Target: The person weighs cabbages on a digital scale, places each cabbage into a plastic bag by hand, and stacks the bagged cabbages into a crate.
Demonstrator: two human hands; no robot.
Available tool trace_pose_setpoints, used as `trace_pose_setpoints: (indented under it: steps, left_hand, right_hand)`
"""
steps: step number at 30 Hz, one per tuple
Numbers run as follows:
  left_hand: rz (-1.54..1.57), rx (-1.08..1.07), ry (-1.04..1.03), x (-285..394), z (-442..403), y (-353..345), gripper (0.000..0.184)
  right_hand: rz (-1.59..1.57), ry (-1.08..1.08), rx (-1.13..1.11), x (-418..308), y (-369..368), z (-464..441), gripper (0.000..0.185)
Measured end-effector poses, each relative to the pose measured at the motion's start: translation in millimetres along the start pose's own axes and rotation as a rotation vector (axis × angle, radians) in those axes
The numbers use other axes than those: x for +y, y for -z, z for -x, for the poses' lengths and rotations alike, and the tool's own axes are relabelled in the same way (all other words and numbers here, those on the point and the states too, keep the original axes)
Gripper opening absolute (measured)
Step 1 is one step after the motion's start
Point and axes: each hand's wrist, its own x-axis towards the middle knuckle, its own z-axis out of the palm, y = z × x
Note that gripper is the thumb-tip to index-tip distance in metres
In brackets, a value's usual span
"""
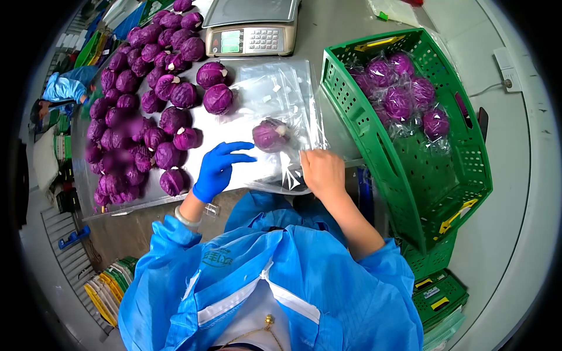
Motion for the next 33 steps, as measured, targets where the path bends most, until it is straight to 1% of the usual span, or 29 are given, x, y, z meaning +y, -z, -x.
trace_pose_setpoints:
  steps: [1,2,4,5,8,9,10,12,13,14,15,16,18,19,20,22,23,24,25,26,28,29,30,32,33]
  left_hand:
    - [0.137,0.112,0.035,6,13,-7,0.046]
    - [0.191,0.195,0.148,11,34,-23,0.043]
    - [-0.005,0.336,0.227,32,67,-55,0.04]
    - [-0.254,0.352,0.292,46,78,-63,0.052]
    - [-0.355,0.069,0.677,55,137,-105,0.069]
    - [-0.236,-0.215,0.937,65,149,-111,0.082]
    - [-0.264,-0.252,0.937,75,160,-121,0.074]
    - [0.205,0.028,1.029,84,169,-132,0.066]
    - [0.286,0.118,0.974,81,173,-137,0.067]
    - [0.364,0.207,0.916,79,177,-143,0.068]
    - [0.832,0.32,1.091,106,152,-123,0.066]
    - [0.882,0.301,1.08,99,156,-127,0.061]
    - [1.095,0.402,1.148,98,152,-120,0.062]
    - [1.098,0.407,1.151,89,155,-121,0.063]
    - [1.101,0.412,1.153,78,161,-124,0.065]
    - [1.121,0.439,1.147,69,167,-121,0.066]
    - [1.142,0.46,1.146,69,168,-119,0.066]
    - [1.163,0.481,1.145,69,170,-114,0.066]
    - [1.139,0.376,1.121,71,171,-106,0.066]
    - [1.173,0.358,1.084,69,170,-104,0.066]
    - [1.238,0.32,1.005,65,170,-104,0.066]
    - [1.328,0.351,1.035,70,170,-105,0.065]
    - [1.263,0.344,1.059,71,174,-110,0.064]
    - [1.133,0.33,1.105,72,181,-120,0.062]
    - [1.234,0.4,1.084,81,170,-112,0.06]
  right_hand:
    - [0.029,0.017,-0.06,0,3,16,0.037]
    - [0.06,0.035,-0.122,1,5,33,0.038]
    - [0.044,0.0,-0.241,9,1,73,0.04]
    - [0.056,-0.07,-0.311,15,-4,89,0.041]
    - [0.11,-0.113,-0.374,42,-18,128,0.043]
    - [0.165,-0.13,-0.522,43,-16,132,0.032]
    - [0.204,-0.032,-0.409,41,-17,135,0.028]
    - [0.271,0.163,-0.178,31,-17,135,0.031]
    - [0.206,0.236,-0.146,10,-1,125,0.036]
    - [0.139,0.309,-0.113,-11,11,117,0.045]
    - [-0.005,0.444,-0.184,-21,2,120,0.042]
    - [-0.151,0.577,-0.255,-33,-8,121,0.039]
    - [-0.202,0.668,-0.39,-65,-33,118,0.027]
    - [-0.14,0.696,-0.365,-70,-56,114,0.023]
    - [-0.235,0.722,-0.44,-66,-65,114,0.023]
    - [-0.419,0.775,-0.585,-71,-58,107,0.023]
    - [-0.662,0.737,-0.705,-68,-40,107,0.022]
    - [-0.7,0.679,-0.62,-61,-17,110,0.021]
    - [-0.737,0.621,-0.534,-52,6,114,0.02]
    - [-0.771,0.561,-0.449,-47,19,116,0.02]
    - [-0.527,0.467,-0.281,-46,25,109,0.017]
    - [-0.452,0.659,-0.173,-57,13,106,0.015]
    - [-0.447,0.759,-0.118,-70,-7,111,0.015]
    - [-0.297,0.749,-0.236,-93,-43,120,0.016]
    - [-0.207,0.747,-0.284,-92,-65,124,0.016]
